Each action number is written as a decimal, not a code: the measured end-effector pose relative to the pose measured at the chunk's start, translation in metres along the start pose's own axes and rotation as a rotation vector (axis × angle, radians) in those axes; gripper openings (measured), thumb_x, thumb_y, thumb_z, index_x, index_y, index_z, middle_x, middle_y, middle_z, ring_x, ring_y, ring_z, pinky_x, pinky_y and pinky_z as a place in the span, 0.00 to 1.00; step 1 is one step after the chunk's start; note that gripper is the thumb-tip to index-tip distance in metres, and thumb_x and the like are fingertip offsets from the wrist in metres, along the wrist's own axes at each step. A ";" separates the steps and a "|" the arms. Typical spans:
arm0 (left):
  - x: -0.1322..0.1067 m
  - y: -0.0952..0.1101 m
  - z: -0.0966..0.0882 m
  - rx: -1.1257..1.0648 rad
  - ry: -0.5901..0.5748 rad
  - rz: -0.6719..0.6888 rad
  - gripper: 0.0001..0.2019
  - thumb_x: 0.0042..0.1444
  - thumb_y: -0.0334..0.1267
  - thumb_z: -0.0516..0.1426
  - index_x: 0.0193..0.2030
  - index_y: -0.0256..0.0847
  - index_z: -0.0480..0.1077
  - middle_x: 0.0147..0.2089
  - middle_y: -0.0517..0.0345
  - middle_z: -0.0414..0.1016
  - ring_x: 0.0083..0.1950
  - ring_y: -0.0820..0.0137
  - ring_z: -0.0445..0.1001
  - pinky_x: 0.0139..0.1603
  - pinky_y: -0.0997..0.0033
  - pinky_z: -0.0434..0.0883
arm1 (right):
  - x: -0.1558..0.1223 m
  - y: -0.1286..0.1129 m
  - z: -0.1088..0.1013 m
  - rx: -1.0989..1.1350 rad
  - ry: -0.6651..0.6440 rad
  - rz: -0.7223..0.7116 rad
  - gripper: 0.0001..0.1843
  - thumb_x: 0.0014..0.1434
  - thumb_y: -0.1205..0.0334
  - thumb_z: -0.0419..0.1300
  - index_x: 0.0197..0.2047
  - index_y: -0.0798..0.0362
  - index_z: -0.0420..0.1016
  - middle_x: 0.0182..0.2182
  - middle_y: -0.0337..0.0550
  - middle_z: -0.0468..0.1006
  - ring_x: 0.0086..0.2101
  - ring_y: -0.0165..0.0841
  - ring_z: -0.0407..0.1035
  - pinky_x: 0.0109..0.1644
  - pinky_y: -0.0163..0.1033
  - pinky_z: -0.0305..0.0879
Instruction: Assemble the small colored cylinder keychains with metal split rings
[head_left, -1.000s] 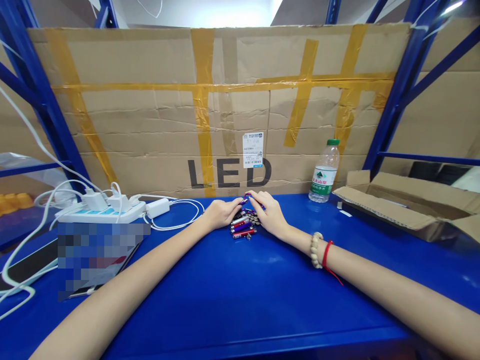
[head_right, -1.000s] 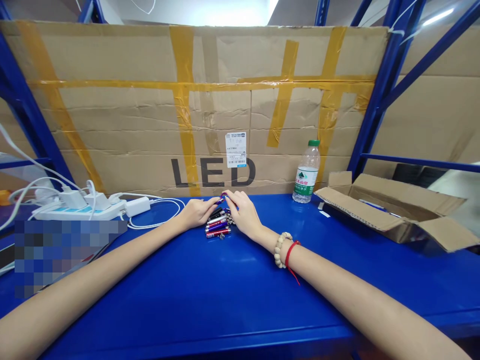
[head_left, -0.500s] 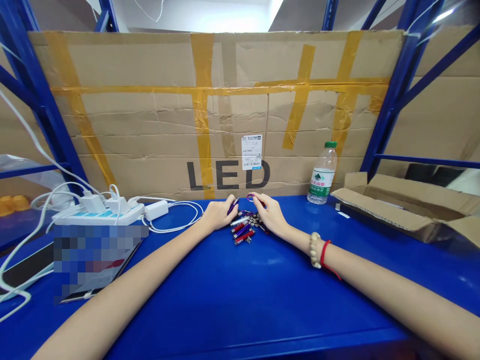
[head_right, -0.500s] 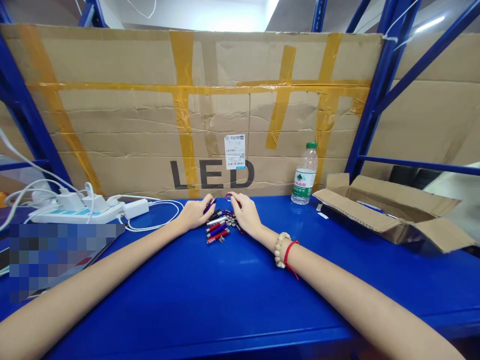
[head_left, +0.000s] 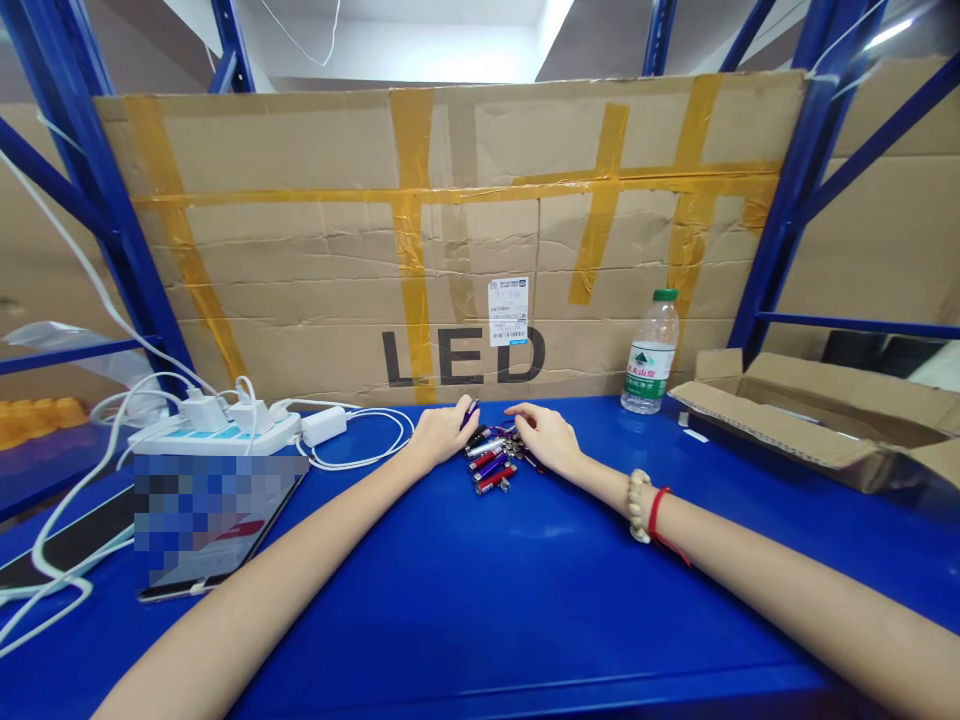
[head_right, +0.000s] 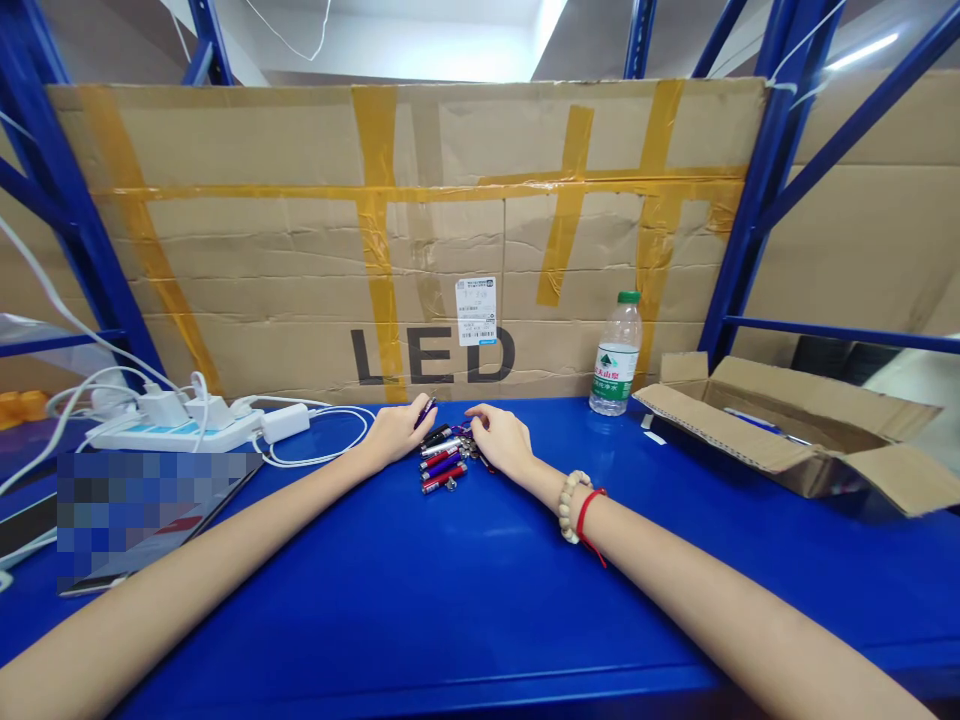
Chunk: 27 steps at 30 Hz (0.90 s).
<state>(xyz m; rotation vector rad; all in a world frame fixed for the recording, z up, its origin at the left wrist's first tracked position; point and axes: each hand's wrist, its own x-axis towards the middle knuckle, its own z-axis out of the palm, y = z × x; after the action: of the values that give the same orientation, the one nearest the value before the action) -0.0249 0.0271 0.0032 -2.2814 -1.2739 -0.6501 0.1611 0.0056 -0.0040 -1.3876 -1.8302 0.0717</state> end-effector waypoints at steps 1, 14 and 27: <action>0.000 0.000 0.000 -0.002 0.024 -0.002 0.13 0.61 0.43 0.40 0.38 0.39 0.61 0.25 0.54 0.74 0.26 0.65 0.74 0.22 0.75 0.60 | -0.001 0.000 0.000 -0.010 0.002 -0.022 0.14 0.54 0.65 0.50 0.37 0.45 0.76 0.35 0.36 0.78 0.36 0.34 0.70 0.38 0.38 0.63; 0.000 -0.005 0.011 0.080 0.177 0.376 0.16 0.62 0.42 0.39 0.37 0.38 0.63 0.26 0.55 0.73 0.26 0.71 0.72 0.26 0.76 0.63 | -0.006 -0.018 0.006 0.613 -0.008 0.068 0.20 0.47 0.48 0.58 0.33 0.56 0.78 0.19 0.40 0.74 0.16 0.26 0.60 0.20 0.33 0.58; -0.001 -0.007 0.013 0.071 0.194 0.351 0.18 0.62 0.45 0.39 0.38 0.40 0.65 0.25 0.56 0.73 0.24 0.72 0.71 0.22 0.76 0.58 | -0.013 -0.026 0.001 0.736 -0.100 0.089 0.19 0.48 0.50 0.59 0.35 0.57 0.74 0.14 0.37 0.70 0.14 0.26 0.61 0.16 0.31 0.59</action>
<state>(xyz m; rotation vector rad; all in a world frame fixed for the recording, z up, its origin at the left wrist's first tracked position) -0.0289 0.0369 -0.0069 -2.2439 -0.7692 -0.6659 0.1413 -0.0152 0.0009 -0.9400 -1.5723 0.7899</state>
